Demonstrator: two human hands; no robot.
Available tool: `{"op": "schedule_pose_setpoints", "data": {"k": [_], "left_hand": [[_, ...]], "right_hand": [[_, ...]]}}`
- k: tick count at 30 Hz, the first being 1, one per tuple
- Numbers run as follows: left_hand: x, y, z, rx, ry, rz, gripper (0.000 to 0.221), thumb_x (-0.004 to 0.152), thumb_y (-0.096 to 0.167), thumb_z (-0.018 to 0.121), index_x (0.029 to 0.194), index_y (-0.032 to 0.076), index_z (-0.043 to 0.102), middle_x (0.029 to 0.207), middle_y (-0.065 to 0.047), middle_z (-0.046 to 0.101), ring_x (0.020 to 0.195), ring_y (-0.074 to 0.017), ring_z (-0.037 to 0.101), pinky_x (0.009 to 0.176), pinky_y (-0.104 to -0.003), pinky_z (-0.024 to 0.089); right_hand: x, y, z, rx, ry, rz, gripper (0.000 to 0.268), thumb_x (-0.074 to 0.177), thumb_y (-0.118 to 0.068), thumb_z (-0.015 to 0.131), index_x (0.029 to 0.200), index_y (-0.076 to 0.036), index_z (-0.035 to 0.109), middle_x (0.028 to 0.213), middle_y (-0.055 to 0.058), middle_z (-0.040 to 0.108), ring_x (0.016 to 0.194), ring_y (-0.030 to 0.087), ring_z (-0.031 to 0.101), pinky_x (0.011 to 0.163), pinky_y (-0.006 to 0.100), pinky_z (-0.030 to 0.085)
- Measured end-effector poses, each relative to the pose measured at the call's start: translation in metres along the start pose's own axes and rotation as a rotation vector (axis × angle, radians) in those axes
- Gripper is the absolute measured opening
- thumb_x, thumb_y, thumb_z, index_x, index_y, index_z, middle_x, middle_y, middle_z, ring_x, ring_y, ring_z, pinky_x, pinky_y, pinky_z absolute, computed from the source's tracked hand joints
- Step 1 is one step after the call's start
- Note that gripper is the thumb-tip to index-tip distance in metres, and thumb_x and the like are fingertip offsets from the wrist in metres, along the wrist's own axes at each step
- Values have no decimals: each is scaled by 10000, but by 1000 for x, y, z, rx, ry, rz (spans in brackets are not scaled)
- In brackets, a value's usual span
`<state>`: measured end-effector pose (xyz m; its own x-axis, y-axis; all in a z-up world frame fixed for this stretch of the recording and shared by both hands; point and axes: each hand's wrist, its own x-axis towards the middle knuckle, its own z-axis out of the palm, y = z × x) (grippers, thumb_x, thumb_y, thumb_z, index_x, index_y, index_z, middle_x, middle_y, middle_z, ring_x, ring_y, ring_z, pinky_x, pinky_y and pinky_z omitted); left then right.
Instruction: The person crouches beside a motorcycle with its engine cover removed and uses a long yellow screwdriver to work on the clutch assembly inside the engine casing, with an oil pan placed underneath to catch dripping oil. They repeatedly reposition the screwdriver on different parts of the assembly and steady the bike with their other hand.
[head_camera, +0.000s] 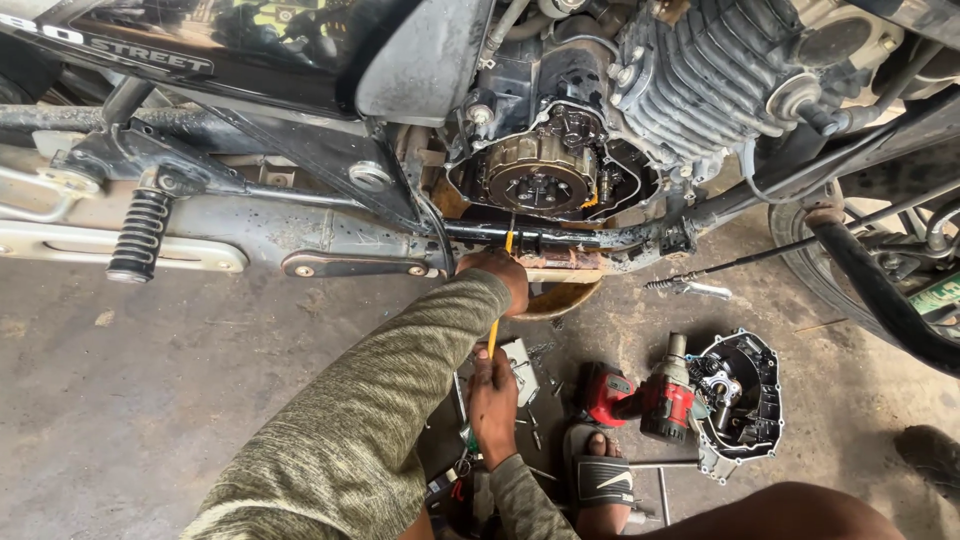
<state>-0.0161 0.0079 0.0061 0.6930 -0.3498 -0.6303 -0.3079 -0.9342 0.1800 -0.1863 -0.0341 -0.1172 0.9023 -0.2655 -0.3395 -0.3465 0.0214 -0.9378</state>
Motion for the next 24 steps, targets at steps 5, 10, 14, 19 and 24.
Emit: {"op": "schedule_pose_setpoints", "data": {"k": [5, 10, 14, 19, 24], "left_hand": [[-8, 3, -7, 44, -18, 3, 326, 928, 200, 662, 1176, 14, 760, 1101, -181, 774, 919, -279, 774, 777, -443, 624], [-7, 3, -9, 9, -19, -43, 316, 945, 235, 653, 1149, 14, 752, 1062, -165, 781, 896, -265, 779, 764, -454, 630], [-1, 1, -5, -24, 20, -26, 319, 946, 236, 648, 1149, 14, 756, 1072, -172, 772, 908, -274, 773, 764, -454, 625], [-1, 0, -4, -20, 13, -60, 326, 916, 219, 679, 1161, 16, 750, 1067, -160, 771, 920, -264, 773, 767, -466, 631], [6, -1, -1, 0, 26, -28, 330, 881, 206, 726, 1148, 14, 753, 1084, -173, 737, 930, -284, 756, 755, -475, 633]], "right_hand": [[-8, -11, -6, -279, 91, -67, 434, 1032, -415, 431, 1104, -65, 677, 578, -10, 392, 503, 98, 385, 485, 328, 348], [0, -5, -10, -387, 123, -134, 416, 1049, -415, 462, 978, -38, 622, 551, 20, 409, 505, 109, 382, 497, 330, 349], [13, 6, -12, -101, 66, 18, 362, 1041, -363, 504, 897, -34, 547, 584, -12, 408, 504, 104, 371, 461, 319, 330], [23, 9, -17, 110, -49, 89, 364, 1060, -363, 465, 817, -92, 470, 600, -39, 379, 493, 88, 315, 437, 295, 275], [31, 28, -22, 70, -74, 12, 393, 1080, -377, 466, 802, -100, 479, 605, -45, 368, 519, 68, 327, 468, 276, 300]]}}
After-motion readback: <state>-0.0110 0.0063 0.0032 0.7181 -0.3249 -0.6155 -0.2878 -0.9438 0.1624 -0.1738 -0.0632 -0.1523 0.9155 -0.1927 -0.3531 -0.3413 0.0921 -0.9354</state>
